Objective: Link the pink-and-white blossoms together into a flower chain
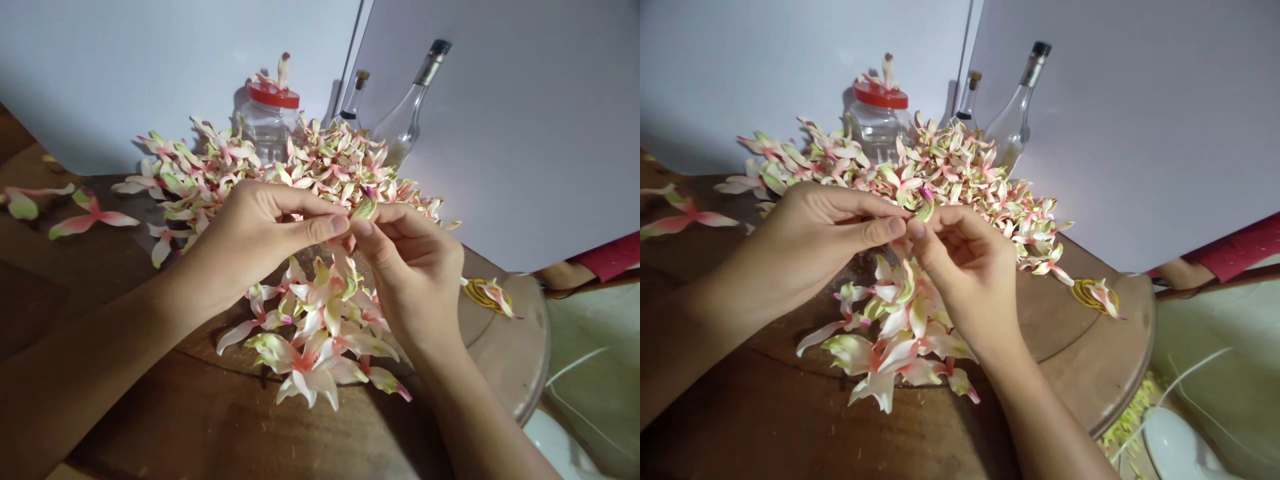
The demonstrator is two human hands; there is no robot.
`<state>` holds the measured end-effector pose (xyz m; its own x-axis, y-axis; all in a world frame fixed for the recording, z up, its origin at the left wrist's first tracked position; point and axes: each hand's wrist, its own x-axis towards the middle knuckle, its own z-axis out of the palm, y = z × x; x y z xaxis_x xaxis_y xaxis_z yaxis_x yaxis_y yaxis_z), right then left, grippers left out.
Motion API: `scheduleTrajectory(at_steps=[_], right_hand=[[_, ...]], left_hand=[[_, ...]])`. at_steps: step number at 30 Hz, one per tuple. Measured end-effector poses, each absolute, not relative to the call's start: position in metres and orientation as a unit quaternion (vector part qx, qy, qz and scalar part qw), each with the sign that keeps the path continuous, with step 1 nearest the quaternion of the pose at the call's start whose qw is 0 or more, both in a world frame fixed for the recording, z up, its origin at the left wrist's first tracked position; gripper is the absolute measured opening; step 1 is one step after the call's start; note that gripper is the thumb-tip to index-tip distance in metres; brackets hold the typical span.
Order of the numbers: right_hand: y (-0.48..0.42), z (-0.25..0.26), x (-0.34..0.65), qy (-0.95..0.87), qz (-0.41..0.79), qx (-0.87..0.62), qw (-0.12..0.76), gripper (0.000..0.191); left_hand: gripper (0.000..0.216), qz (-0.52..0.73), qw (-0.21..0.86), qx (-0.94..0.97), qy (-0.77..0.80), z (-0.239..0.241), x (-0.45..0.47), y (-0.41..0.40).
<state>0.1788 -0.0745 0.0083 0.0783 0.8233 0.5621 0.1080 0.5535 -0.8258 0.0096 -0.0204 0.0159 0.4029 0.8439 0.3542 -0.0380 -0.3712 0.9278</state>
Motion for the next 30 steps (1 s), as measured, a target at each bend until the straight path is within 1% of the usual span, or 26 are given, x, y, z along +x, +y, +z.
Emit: scheduleTrajectory(at_steps=[8, 16, 21, 30], right_hand=[[-0.0737, 0.0079, 0.1817, -0.605, 0.290, -0.375, 0.640, 0.008], [-0.0727, 0.0045, 0.1808, -0.610, 0.291, -0.361, 0.643, 0.006], [-0.0733, 0.0057, 0.1803, -0.602, 0.292, -0.369, 0.645, 0.007], [-0.0727, 0.0050, 0.1816, -0.602, 0.295, -0.373, 0.641, 0.005]], left_hand=[[0.019, 0.453, 0.455, 0.704, 0.302, 0.0191, 0.0102, -0.0251], [0.015, 0.457, 0.463, 0.704, 0.284, 0.0203, 0.0088, -0.0221], [0.011, 0.452, 0.464, 0.705, 0.287, 0.0211, 0.0088, -0.0222], [0.017, 0.462, 0.478, 0.689, 0.289, 0.0184, 0.0104, -0.0222]])
